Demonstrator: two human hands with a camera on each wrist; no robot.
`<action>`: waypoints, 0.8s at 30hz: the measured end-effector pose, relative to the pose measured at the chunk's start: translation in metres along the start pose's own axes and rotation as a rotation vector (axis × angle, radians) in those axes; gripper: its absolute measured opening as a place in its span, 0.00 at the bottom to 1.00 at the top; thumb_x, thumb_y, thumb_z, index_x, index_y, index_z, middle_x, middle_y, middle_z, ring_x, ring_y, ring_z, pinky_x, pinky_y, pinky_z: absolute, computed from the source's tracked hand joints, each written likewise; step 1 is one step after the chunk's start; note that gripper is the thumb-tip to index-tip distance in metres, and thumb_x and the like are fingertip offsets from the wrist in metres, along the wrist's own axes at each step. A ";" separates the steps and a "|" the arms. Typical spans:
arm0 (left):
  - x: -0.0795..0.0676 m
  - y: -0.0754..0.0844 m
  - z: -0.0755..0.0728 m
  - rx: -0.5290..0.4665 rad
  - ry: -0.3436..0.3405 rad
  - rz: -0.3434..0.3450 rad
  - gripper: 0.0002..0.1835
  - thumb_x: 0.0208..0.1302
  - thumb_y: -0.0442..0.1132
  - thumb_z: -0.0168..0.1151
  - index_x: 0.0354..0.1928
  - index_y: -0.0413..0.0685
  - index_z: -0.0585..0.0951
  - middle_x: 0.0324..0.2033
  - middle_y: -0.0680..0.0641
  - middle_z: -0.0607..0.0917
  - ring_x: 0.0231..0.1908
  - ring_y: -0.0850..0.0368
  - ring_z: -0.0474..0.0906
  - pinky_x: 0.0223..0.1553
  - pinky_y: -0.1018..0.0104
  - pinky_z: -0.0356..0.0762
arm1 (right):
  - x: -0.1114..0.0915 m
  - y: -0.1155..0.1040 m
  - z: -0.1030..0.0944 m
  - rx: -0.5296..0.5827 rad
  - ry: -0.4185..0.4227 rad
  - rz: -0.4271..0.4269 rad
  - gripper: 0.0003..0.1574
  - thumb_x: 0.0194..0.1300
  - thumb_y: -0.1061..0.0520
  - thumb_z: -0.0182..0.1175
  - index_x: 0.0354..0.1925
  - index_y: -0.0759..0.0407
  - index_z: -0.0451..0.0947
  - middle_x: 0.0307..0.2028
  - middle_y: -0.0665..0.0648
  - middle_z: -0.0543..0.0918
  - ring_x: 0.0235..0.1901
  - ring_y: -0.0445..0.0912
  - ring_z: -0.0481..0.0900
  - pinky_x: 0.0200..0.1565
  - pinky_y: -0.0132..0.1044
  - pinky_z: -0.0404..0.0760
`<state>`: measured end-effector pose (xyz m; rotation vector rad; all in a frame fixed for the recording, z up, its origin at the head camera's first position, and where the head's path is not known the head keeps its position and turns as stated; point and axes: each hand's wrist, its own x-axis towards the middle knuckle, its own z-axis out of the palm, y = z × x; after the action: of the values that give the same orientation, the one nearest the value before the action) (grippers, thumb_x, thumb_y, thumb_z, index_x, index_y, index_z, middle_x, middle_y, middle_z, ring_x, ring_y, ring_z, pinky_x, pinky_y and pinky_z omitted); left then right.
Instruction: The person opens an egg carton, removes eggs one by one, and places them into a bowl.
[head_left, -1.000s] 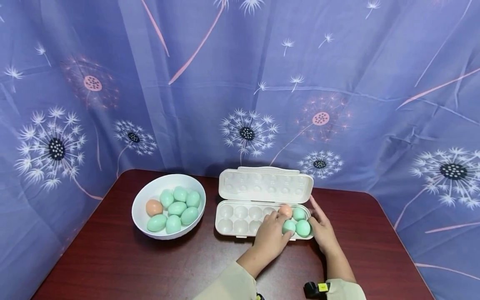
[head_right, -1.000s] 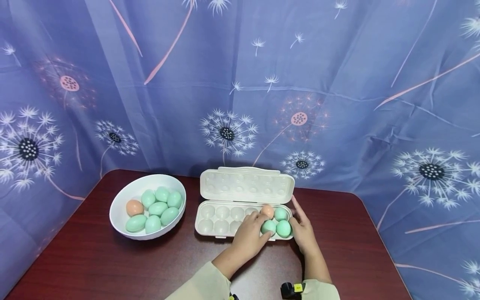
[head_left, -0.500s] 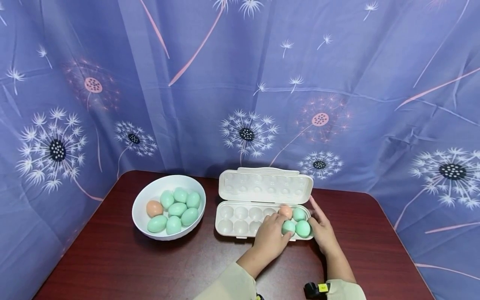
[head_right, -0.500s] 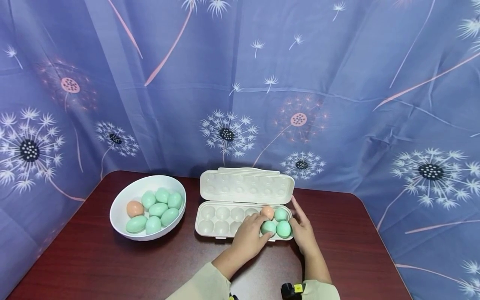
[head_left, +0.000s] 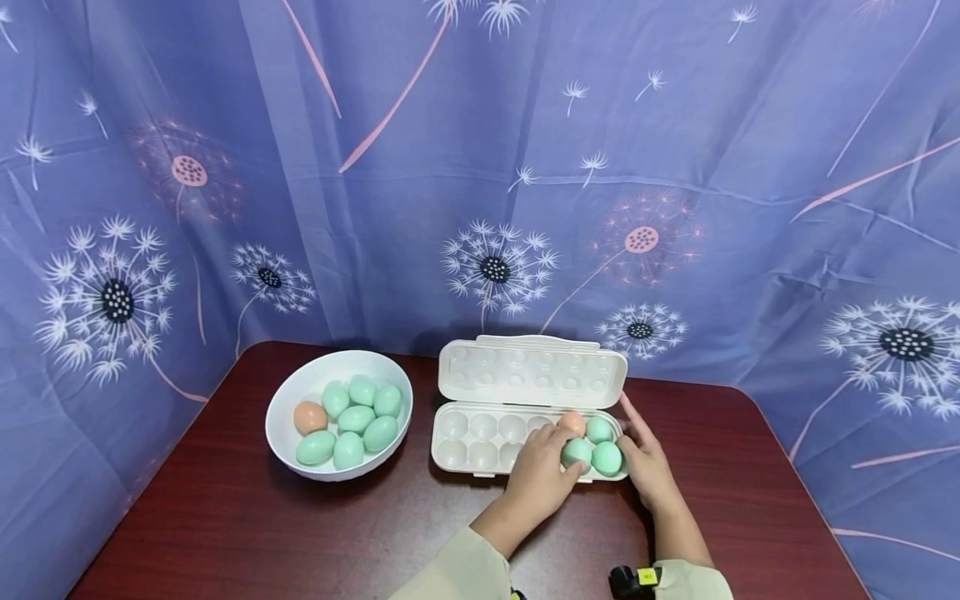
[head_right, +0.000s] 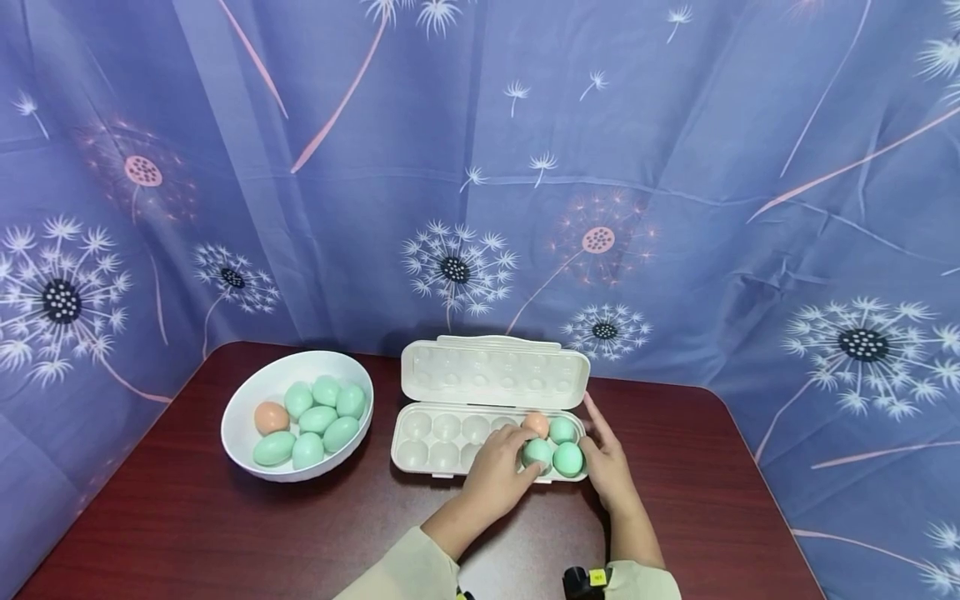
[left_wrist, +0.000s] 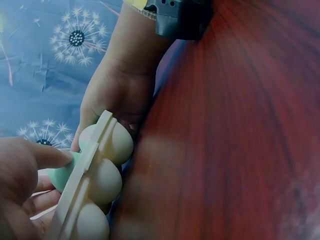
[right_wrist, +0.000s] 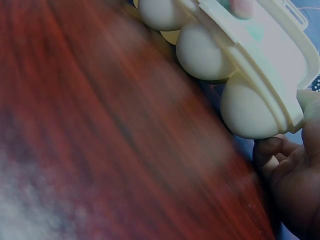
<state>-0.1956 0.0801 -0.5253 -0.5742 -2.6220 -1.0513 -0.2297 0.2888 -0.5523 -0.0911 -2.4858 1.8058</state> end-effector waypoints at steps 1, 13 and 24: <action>0.000 0.000 -0.001 -0.012 0.006 0.002 0.20 0.59 0.46 0.73 0.53 0.48 0.84 0.45 0.51 0.83 0.45 0.59 0.79 0.45 0.69 0.78 | 0.000 0.000 0.000 0.001 0.001 -0.001 0.45 0.72 0.69 0.45 0.80 0.40 0.52 0.49 0.52 0.77 0.44 0.33 0.75 0.44 0.27 0.76; 0.001 0.004 -0.017 -0.159 0.047 0.002 0.23 0.60 0.42 0.72 0.57 0.49 0.82 0.52 0.51 0.82 0.48 0.59 0.83 0.48 0.70 0.81 | -0.001 0.000 0.001 0.015 -0.016 -0.003 0.45 0.73 0.69 0.45 0.80 0.40 0.51 0.48 0.50 0.78 0.45 0.34 0.76 0.45 0.27 0.77; 0.000 -0.002 -0.040 -0.205 0.120 0.015 0.21 0.58 0.40 0.73 0.55 0.50 0.83 0.49 0.51 0.81 0.46 0.59 0.83 0.47 0.72 0.80 | -0.002 -0.003 0.000 0.019 -0.021 -0.002 0.45 0.74 0.68 0.45 0.80 0.38 0.49 0.50 0.52 0.78 0.45 0.35 0.76 0.45 0.28 0.78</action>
<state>-0.1931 0.0510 -0.4981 -0.5541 -2.4199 -1.3172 -0.2277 0.2879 -0.5494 -0.0689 -2.4814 1.8384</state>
